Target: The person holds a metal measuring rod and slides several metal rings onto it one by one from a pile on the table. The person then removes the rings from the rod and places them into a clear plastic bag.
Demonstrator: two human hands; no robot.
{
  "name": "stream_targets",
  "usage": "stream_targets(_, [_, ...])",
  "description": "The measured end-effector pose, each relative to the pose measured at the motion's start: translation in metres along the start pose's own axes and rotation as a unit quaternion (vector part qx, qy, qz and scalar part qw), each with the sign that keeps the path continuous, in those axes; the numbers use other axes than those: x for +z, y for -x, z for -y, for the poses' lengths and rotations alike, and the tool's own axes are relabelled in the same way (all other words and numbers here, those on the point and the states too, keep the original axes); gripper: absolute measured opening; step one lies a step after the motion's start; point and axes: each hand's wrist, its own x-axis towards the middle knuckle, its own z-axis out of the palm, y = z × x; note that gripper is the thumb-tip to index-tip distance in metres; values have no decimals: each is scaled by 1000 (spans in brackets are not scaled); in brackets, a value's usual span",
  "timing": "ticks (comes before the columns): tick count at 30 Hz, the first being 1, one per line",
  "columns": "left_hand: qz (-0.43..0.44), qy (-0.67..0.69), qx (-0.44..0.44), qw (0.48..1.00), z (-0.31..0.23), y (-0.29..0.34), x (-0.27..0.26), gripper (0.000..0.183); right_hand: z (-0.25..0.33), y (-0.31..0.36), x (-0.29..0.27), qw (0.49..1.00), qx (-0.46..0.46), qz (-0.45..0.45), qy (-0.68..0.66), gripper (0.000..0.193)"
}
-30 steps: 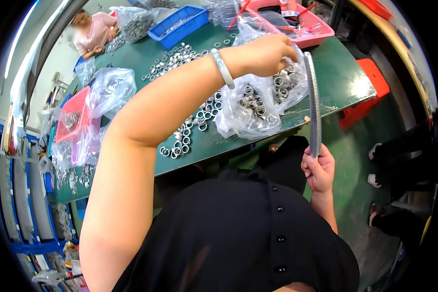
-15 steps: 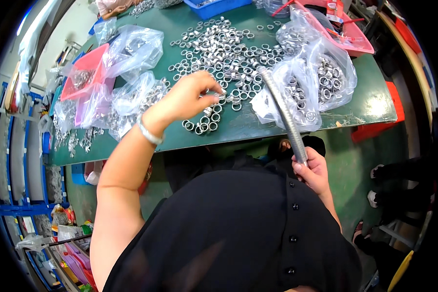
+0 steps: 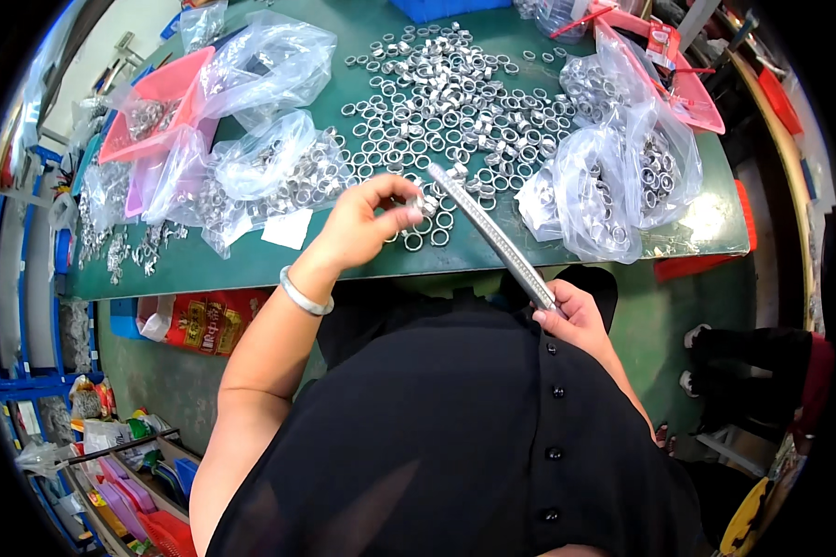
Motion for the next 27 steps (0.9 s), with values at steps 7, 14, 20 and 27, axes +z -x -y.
stream_targets(7, [-21, 316, 31, 948, 2, -8, 8, 23, 7, -6, 9, 993, 2, -19, 113, 16])
stream_targets(14, [-18, 335, -10, 942, 0, 3, 40, 24, 7, -20, 19, 991, -8, -21, 133, 16])
stream_targets(20, [-37, 303, -6, 952, -2, 9, 33, 26, 5, -26, 23, 992, -17, -5, 121, 16])
stream_targets(27, [-39, 301, 0, 953, -4, 13, 31, 27, 4, -29, 25, 991, -22, 7, 131, 15])
